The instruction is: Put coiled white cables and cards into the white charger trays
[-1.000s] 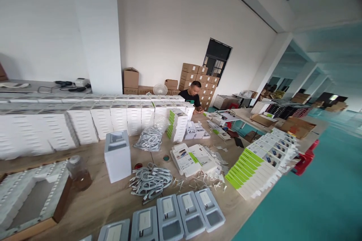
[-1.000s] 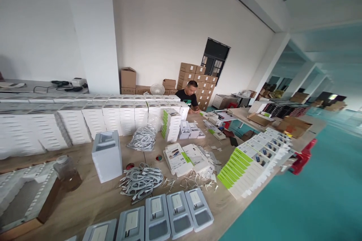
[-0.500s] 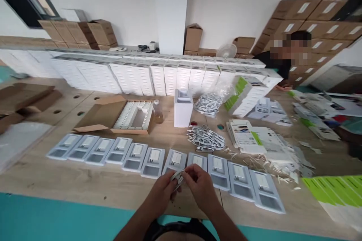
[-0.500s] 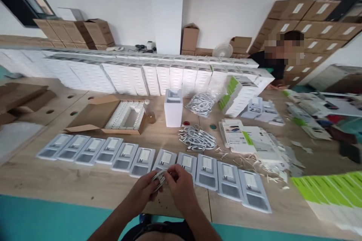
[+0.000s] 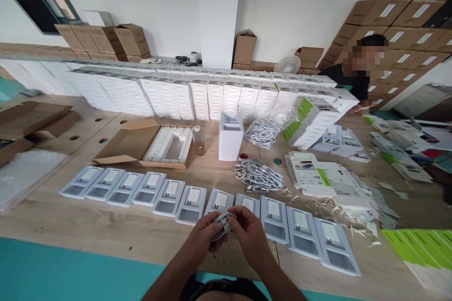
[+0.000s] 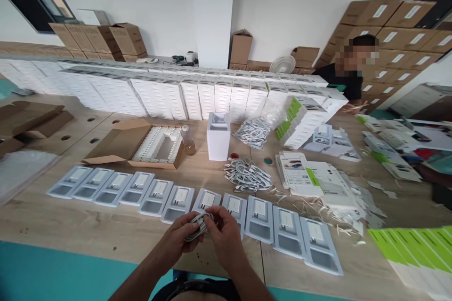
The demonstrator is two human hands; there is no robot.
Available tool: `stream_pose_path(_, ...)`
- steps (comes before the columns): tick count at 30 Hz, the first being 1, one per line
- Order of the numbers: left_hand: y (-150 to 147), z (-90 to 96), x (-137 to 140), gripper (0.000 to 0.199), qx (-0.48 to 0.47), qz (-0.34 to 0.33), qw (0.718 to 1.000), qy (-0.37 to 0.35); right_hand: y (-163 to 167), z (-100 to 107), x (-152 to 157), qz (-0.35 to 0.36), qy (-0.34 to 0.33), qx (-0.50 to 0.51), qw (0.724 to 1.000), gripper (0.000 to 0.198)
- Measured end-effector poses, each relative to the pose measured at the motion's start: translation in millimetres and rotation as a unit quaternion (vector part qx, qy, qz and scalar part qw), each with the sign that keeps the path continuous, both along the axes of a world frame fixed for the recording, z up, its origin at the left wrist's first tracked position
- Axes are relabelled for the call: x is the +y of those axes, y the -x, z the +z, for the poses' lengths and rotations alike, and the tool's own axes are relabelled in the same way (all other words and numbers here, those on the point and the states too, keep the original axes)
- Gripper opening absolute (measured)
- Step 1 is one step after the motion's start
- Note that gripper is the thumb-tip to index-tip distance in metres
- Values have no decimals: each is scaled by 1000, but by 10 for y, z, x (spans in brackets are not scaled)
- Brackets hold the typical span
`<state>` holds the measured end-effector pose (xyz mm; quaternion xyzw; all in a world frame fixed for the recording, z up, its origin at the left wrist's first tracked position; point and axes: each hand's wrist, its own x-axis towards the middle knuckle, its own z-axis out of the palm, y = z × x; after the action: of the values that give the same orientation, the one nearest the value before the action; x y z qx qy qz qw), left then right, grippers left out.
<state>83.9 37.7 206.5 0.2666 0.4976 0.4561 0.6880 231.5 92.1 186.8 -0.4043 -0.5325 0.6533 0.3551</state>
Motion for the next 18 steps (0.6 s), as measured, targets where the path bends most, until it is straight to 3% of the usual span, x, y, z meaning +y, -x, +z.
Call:
stream_pose_path(7,89,46,42,25,73,-56,994,-67,8,36,46,19,13,21,1000,25)
stream_pose_path(13,126,57,56,22,105,-77,990,-50,-62,39,110,29,72,32,996,29)
stream_pose_path(18,33,67,48,38,112,-63,991,-28,-79,-60,95,-16,64,12,998,34)
